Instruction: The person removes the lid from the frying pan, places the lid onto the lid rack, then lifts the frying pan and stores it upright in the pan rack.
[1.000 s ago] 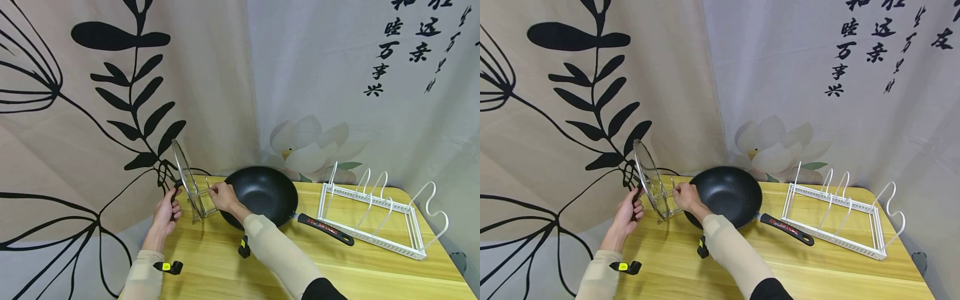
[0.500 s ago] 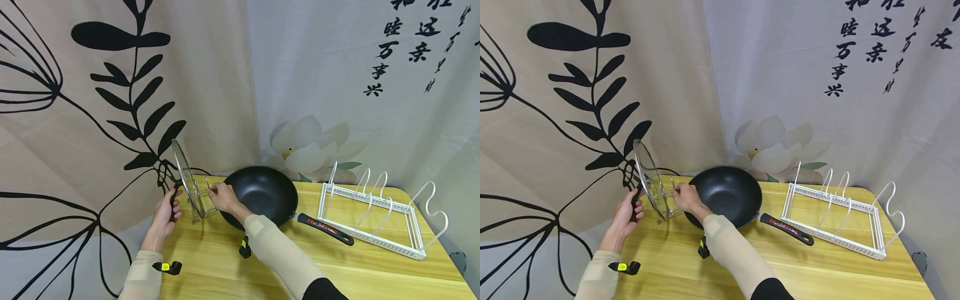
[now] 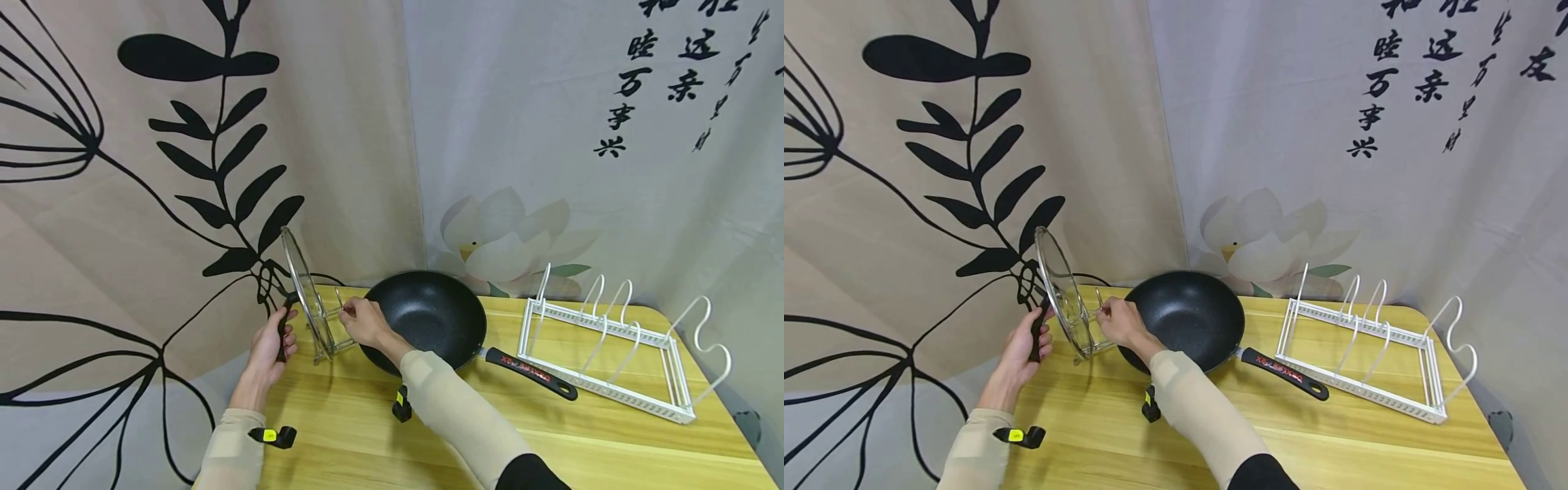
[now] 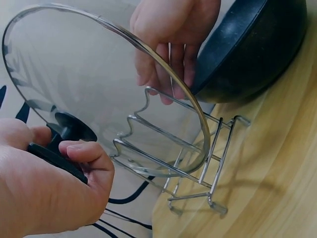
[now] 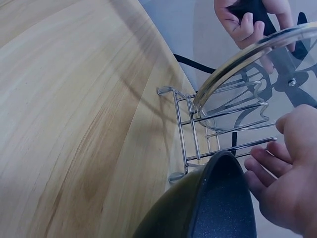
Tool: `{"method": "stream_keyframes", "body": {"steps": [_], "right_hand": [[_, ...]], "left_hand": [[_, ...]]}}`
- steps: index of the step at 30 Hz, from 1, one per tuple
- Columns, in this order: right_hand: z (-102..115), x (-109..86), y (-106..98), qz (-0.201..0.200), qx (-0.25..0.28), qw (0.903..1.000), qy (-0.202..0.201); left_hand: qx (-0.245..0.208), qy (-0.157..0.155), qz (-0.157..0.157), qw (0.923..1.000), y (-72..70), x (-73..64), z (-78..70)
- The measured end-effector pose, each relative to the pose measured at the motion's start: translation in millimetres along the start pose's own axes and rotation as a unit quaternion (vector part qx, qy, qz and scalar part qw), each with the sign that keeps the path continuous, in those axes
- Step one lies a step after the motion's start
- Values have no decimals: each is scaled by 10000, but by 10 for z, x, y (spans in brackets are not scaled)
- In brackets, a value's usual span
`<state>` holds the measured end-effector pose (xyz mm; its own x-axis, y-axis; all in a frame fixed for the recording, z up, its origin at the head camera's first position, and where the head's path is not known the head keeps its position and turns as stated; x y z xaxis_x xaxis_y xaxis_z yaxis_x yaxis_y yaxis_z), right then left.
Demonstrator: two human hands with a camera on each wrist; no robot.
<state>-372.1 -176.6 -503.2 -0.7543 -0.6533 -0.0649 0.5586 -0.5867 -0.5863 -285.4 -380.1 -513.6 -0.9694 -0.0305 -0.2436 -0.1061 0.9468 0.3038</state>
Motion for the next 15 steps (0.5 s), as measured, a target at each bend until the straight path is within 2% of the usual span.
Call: {"method": "stream_keyframes", "body": {"steps": [15], "right_hand": [[-14,-59,-72,-12,-207,9998,-76]], "left_hand": [[535,-55,-23,9986,0,-55,-24]]}}
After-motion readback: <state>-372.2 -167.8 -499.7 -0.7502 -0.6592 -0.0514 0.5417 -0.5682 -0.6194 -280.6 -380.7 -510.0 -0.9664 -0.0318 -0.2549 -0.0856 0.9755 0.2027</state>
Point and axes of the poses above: each hand's wrist, its own x-axis towards the middle knuckle, its own y-axis out of the palm, z = x × y, the point moved 8 cm from there along x, towards the middle knuckle, and after that the axes turned 15 degrees about z, right-handed, at the moved point
